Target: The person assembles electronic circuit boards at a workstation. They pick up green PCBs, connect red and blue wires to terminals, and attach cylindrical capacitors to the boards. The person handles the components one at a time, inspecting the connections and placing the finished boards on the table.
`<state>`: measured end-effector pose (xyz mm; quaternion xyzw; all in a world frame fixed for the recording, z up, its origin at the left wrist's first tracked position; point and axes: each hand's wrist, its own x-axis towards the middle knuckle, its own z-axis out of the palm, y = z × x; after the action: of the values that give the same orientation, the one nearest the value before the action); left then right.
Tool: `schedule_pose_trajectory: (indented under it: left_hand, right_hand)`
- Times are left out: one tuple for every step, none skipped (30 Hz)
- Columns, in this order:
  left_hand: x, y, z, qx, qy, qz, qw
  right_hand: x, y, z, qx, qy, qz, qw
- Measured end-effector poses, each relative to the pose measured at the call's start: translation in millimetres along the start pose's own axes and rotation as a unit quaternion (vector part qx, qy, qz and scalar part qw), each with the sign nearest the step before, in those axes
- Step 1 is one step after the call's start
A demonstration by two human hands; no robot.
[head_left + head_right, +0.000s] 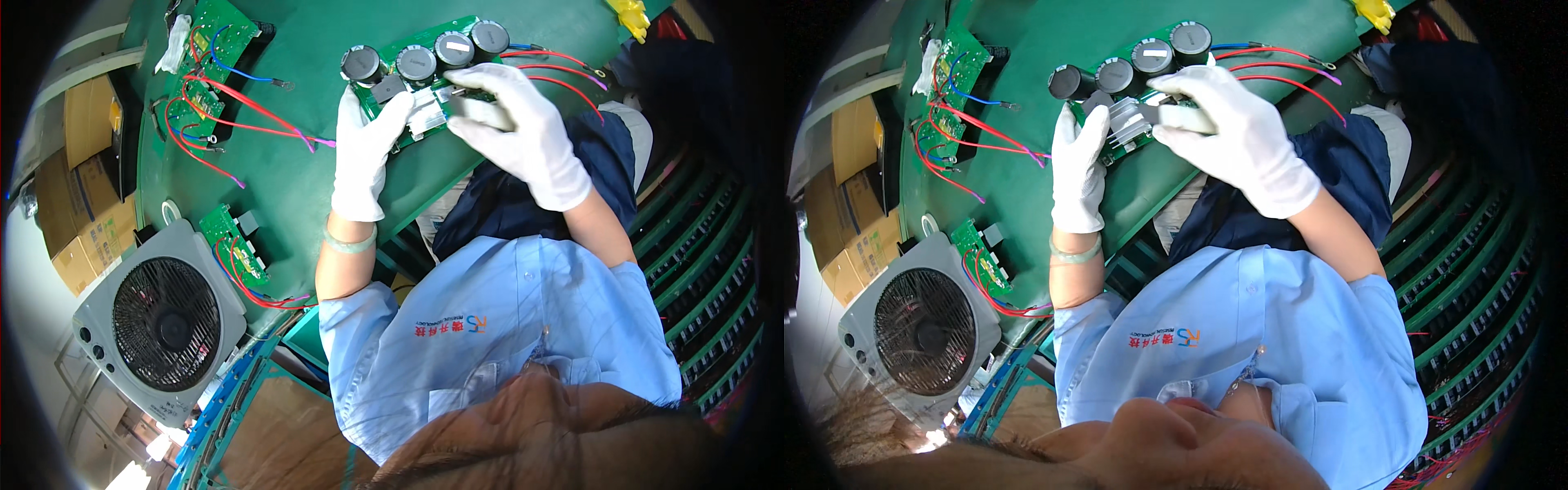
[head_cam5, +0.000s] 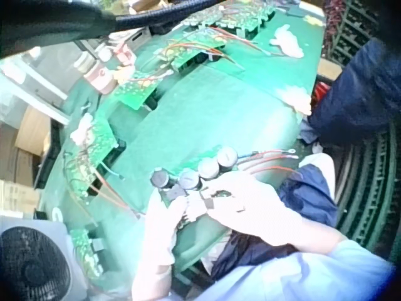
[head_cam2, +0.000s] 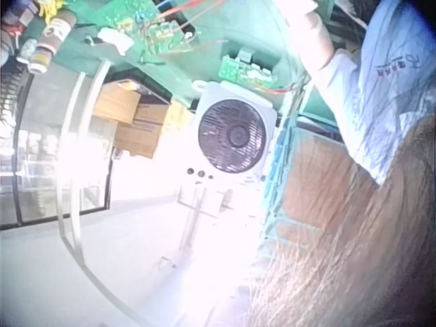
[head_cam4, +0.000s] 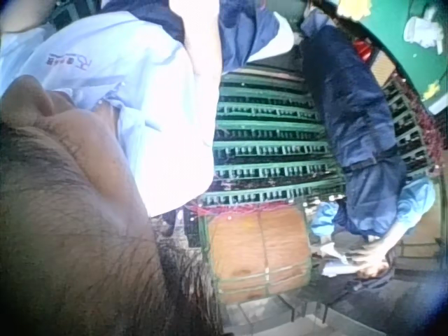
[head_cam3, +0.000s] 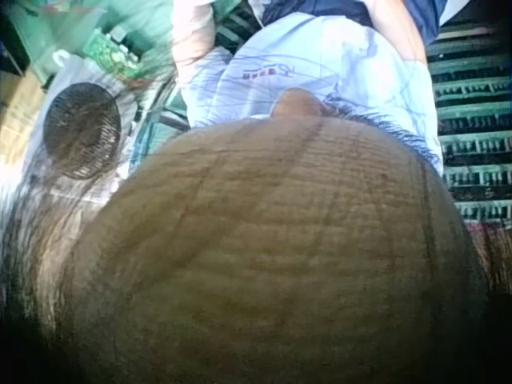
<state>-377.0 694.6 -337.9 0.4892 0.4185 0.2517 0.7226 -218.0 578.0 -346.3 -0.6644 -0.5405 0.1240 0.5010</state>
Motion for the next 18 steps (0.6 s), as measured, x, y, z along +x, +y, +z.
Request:
schedule_pose_trajectory:
  left_hand:
    - [1, 1, -3, -0.013, -0.013, 0.007, 1.0]
    - [3, 0, -8, -0.026, -0.027, 0.014, 0.999]
    - [5, -3, -12, -0.038, -0.04, 0.022, 0.998]
    - [7, -14, -18, -0.07, -0.03, 0.016, 0.997]
    - [11, -23, -25, -0.094, -0.032, 0.014, 0.995]
    - [13, -25, -27, -0.117, -0.034, 0.012, 0.992]
    - [14, -25, -29, -0.14, -0.036, 0.011, 0.989]
    - [13, -24, -27, -0.135, -0.047, 0.002, 0.99]
    - [13, -22, -26, -0.161, -0.057, -0.01, 0.985]
    - [14, -20, -25, -0.186, -0.066, -0.021, 0.98]
    - [14, -18, -25, -0.211, -0.076, -0.033, 0.974]
    - [13, -15, -22, -0.26, -0.078, -0.044, 0.962]
    - [13, -15, -22, -0.257, -0.083, -0.036, 0.962]
    - [12, -15, -23, -0.255, -0.089, -0.028, 0.962]
    - [11, -17, -24, -0.254, -0.091, -0.019, 0.963]
    - [12, -20, -26, -0.245, -0.065, -0.025, 0.967]
    - [11, -19, -25, -0.228, -0.086, 0.005, 0.97]
    - [9, -16, -22, -0.21, -0.108, 0.035, 0.971]
  right_hand:
    - [4, 4, -7, 0.019, -0.002, -0.01, 1.0]
    - [3, 9, -13, 0.057, 0.017, 0.023, 0.998]
    - [2, 14, -18, 0.096, 0.035, 0.055, 0.993]
    - [2, 15, -24, 0.118, 0.058, 0.093, 0.987]
    - [7, 11, -28, 0.218, 0.085, 0.155, 0.96]
    - [11, 13, -32, 0.196, 0.094, 0.15, 0.965]
    - [15, 19, -36, 0.174, 0.103, 0.144, 0.969]
    - [18, 29, -37, 0.154, 0.093, 0.128, 0.975]
    - [22, 37, -37, 0.146, 0.089, 0.12, 0.978]
    - [26, 43, -38, 0.139, 0.084, 0.111, 0.98]
    - [31, 48, -36, 0.132, 0.08, 0.103, 0.983]
    - [35, 52, -34, 0.134, 0.068, 0.111, 0.982]
    - [36, 55, -32, 0.105, 0.046, 0.128, 0.985]
    - [36, 59, -32, 0.076, 0.023, 0.144, 0.986]
    - [36, 64, -30, 0.047, -0.001, 0.16, 0.986]
    - [34, 71, -29, 0.014, 0.002, 0.183, 0.983]
    - [34, 74, -28, 0.019, 0.005, 0.177, 0.984]
    - [34, 75, -28, 0.023, 0.008, 0.17, 0.985]
